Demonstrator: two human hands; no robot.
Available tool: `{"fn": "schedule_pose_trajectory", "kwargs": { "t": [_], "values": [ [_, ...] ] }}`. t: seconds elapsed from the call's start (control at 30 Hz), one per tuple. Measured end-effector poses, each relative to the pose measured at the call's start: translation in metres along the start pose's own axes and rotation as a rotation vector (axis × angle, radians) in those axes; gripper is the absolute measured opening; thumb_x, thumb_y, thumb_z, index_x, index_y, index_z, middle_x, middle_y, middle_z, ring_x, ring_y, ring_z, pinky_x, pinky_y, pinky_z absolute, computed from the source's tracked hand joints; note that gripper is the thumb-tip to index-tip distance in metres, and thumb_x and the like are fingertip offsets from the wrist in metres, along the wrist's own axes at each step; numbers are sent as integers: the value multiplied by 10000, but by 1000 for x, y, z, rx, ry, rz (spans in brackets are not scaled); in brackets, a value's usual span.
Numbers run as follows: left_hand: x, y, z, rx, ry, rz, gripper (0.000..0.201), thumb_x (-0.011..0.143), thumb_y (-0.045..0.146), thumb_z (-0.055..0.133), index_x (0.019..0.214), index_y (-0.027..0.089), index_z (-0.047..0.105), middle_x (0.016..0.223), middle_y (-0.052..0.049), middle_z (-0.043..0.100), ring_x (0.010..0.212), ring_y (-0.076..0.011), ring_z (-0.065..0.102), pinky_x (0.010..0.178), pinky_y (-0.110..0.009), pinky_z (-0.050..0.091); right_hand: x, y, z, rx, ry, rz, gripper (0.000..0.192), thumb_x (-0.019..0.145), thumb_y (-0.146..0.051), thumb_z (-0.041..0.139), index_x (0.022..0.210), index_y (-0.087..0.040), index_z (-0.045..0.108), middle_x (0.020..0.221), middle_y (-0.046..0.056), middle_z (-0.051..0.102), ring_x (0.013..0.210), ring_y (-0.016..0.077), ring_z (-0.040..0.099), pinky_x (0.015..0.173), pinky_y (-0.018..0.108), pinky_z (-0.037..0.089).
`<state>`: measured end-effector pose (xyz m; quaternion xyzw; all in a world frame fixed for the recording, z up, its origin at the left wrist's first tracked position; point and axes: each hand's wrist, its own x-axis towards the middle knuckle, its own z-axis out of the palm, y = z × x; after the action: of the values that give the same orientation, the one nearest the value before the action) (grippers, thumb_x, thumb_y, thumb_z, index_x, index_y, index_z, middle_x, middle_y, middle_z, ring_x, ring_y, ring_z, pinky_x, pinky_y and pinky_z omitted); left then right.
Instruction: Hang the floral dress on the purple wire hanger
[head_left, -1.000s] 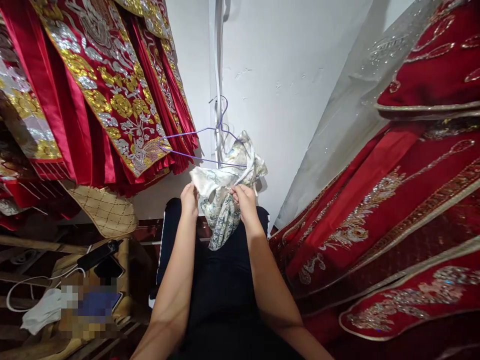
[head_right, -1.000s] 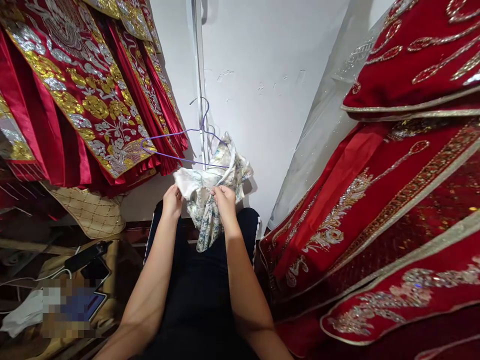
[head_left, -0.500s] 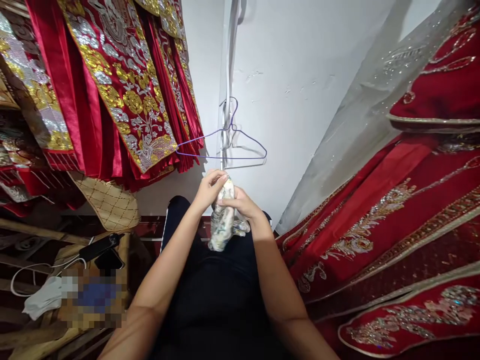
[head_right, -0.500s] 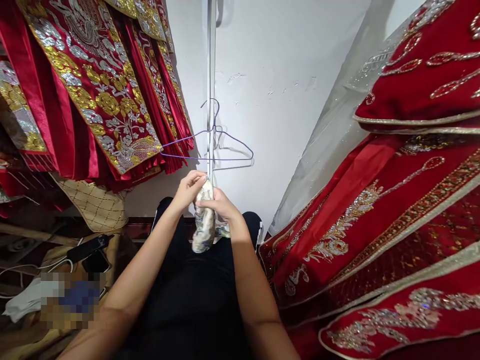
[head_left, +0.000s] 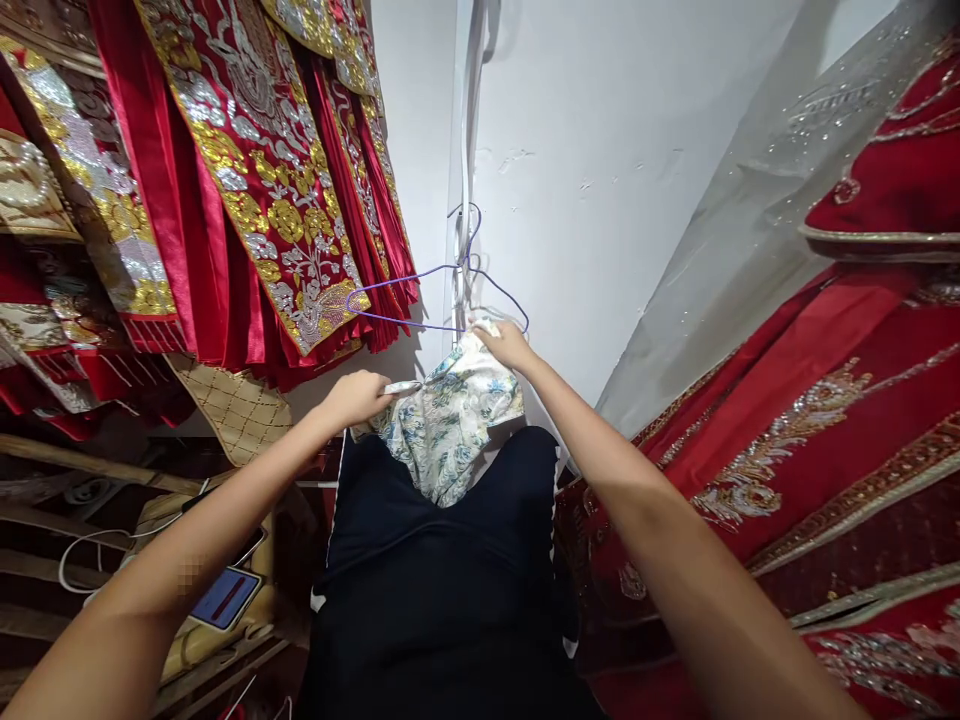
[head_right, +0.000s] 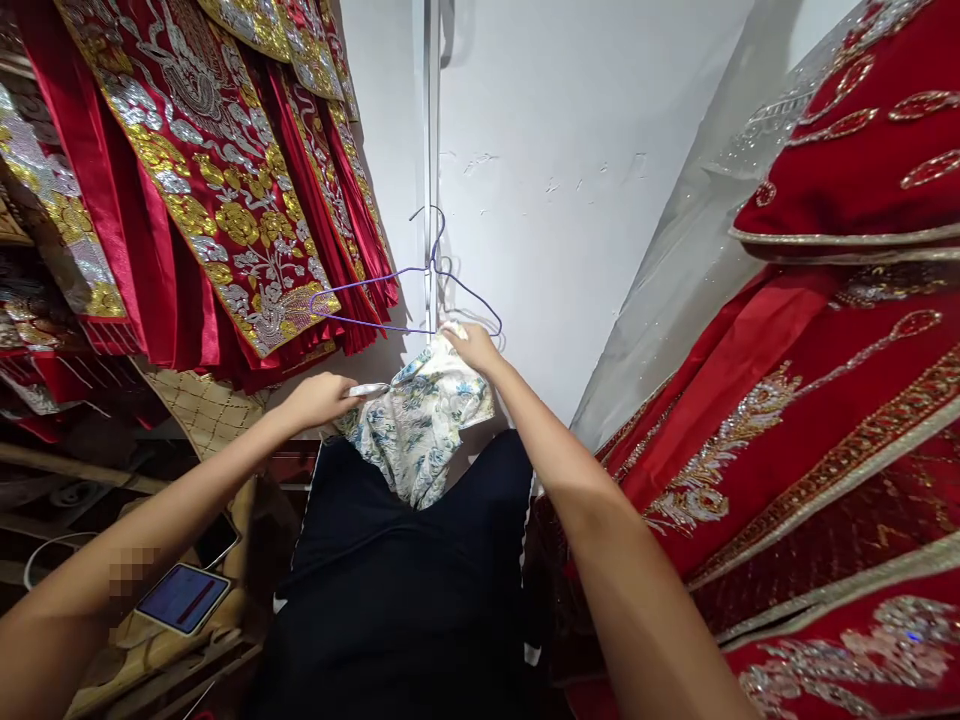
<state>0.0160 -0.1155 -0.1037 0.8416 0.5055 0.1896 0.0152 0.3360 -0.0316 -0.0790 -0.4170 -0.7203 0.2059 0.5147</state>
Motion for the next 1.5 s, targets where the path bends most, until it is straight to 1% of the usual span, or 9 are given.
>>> {"fn": "schedule_pose_trajectory", "kwargs": {
  "t": [0.2,0.4,0.6,0.77,1.0,1.13,1.23,1.4,1.5],
  "values": [
    [14,-9,-48,147,-64,-69,395,748,469,723,494,217,554,518,-52,526,567,-241,573,659,-332,420,-20,13,-27,-277,-67,39,353,796,-508,660,679,-175,663,652,19,643,637,190,569,599,294,410],
    [58,-6,-81,-40,176,-63,384,632,302,822,464,219,487,469,-10,414,603,-246,559,704,-357,464,-29,-1,-65,-417,-34,34,390,807,-509,645,601,-186,573,553,-11,542,580,161,505,563,282,337],
    [83,21,-102,-254,333,351,191,678,137,716,650,194,536,914,-87,616,979,-278,600,990,-445,462,-53,-20,-57,-353,-92,21,335,856,-475,616,868,-165,742,823,62,734,772,247,651,680,326,454],
    [108,18,-94,-380,299,354,293,669,16,630,910,180,600,932,-67,655,904,-227,611,912,-407,482,-79,-44,-51,-242,-217,-119,546,794,-429,735,1296,-243,629,1338,82,646,1219,314,598,1019,433,451],
    [130,13,-63,-309,371,311,416,759,127,643,1169,177,595,1209,-124,607,1140,-260,573,992,-383,448,-76,-48,-78,-280,-291,-133,541,747,-307,745,1271,-266,620,1336,63,632,1259,326,568,1062,502,440],
    [134,26,-50,-218,290,170,270,925,338,520,1100,153,611,999,-106,675,920,-251,624,860,-361,472,-73,-48,-79,-297,-312,-112,535,738,-326,747,1254,-261,622,1325,60,634,1247,344,570,1056,521,434],
    [135,34,-49,-203,332,236,267,963,357,451,1037,170,626,910,-82,684,815,-221,611,767,-313,447,-83,-58,-75,-326,-310,-108,640,745,-326,733,1356,-280,550,1354,66,609,1209,338,593,1014,491,468],
    [130,25,-69,-133,302,334,195,920,238,452,963,178,633,779,-39,637,674,-172,537,663,-275,380,-96,-79,-90,-458,-55,-68,983,762,-274,710,1605,-269,204,996,72,721,798,265,677,784,432,544],
    [123,17,-87,-104,262,350,186,880,182,448,940,180,623,760,-31,613,648,-161,503,638,-267,352,-82,-79,-118,-479,236,-33,867,724,-354,772,1508,-182,443,971,109,735,859,298,681,827,468,540]
  ]
}}
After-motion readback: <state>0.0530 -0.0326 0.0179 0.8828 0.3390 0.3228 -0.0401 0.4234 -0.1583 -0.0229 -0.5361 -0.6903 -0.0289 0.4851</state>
